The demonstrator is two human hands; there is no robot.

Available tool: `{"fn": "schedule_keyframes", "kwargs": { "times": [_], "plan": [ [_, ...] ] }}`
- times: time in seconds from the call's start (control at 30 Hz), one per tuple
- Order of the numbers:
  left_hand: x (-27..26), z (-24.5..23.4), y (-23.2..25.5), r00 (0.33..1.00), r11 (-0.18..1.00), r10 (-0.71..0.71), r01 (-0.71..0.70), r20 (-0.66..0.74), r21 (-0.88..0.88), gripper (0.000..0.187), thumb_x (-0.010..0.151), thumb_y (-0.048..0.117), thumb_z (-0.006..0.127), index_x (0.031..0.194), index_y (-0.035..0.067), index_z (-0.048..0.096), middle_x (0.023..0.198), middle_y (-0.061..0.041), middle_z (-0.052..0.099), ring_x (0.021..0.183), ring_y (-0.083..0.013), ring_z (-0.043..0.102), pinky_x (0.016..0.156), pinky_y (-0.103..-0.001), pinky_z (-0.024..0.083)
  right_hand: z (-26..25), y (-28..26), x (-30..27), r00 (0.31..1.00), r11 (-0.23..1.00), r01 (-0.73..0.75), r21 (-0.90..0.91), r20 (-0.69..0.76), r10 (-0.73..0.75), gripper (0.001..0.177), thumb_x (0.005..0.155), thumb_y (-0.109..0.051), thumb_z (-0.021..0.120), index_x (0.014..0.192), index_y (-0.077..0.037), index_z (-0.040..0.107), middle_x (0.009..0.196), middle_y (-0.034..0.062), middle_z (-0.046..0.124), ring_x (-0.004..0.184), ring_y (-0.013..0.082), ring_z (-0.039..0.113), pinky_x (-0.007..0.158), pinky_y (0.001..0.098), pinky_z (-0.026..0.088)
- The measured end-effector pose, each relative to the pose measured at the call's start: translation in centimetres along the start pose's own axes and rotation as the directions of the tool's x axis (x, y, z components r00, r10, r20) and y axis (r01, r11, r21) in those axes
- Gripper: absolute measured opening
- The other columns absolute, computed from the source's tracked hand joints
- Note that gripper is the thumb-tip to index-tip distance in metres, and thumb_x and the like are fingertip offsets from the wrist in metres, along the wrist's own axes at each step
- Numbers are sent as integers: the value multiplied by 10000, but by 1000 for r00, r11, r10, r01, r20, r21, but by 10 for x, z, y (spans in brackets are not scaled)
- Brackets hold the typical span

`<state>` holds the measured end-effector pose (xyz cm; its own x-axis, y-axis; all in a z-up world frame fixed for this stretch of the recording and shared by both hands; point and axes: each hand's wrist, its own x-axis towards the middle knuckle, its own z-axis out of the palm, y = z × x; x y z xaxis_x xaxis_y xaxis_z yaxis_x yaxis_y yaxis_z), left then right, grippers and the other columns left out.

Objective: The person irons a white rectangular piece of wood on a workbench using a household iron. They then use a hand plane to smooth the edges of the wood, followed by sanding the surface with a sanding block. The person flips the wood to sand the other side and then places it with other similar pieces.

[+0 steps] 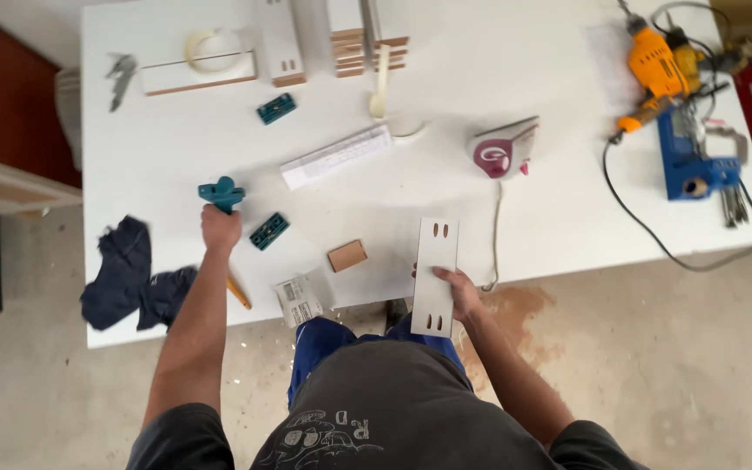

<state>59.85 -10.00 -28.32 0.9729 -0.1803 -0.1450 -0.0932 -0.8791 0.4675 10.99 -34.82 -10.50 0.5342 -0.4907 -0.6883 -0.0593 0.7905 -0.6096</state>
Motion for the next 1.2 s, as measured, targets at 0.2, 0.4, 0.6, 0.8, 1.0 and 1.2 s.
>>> {"fn": "schedule_keyframes", "kwargs": {
  "times": [0.2,0.4,0.6,0.8,1.0,1.2],
  "plan": [
    [74,19,14,978,973,204,-208,51,104,532,849,341,704,1131,-94,586,1104,-308,610,1010,-583,651,906,-605,537,-37,100,53,854,942,299,154,-482,-193,336,844,-216,816,1147,-109,717,905,138,771,776,264,772,701,451,633],
    [100,-2,29,910,937,349,-331,223,-114,602,958,364,743,1203,-131,503,1157,-310,500,1115,-619,553,931,-660,489,-53,227,99,558,820,553,146,-796,-234,291,927,-209,787,1177,-105,682,925,118,749,837,226,757,758,459,628],
    [26,-66,50,737,721,649,-675,-189,-157,427,879,57,799,1167,-102,528,1013,-256,500,992,-550,518,902,-624,445,-20,228,117,407,686,721,98,-862,-303,250,947,-170,764,1171,-93,685,977,133,731,914,237,727,849,461,597],
    [-76,-58,24,486,516,856,-814,175,-267,213,874,142,757,1050,111,641,987,-29,564,844,-246,618,726,-356,528,-41,243,159,390,714,694,91,-881,-267,352,950,-264,762,1256,-123,659,1047,144,705,967,265,691,820,506,565],
    [-79,-38,26,517,529,817,-848,254,25,682,816,213,836,1377,-5,514,1290,-183,469,1107,-397,553,873,-540,528,-33,235,178,409,798,598,67,-882,-232,440,964,-343,766,1313,-139,593,1080,181,690,967,310,684,780,527,576],
    [-73,-35,45,648,733,612,-680,453,-18,616,880,252,679,1428,45,489,1166,-182,576,1085,-359,600,864,-518,545,-46,244,188,497,767,625,142,-831,-250,493,971,-380,768,1346,-139,556,1059,138,668,926,290,687,753,528,593]
  ]
}}
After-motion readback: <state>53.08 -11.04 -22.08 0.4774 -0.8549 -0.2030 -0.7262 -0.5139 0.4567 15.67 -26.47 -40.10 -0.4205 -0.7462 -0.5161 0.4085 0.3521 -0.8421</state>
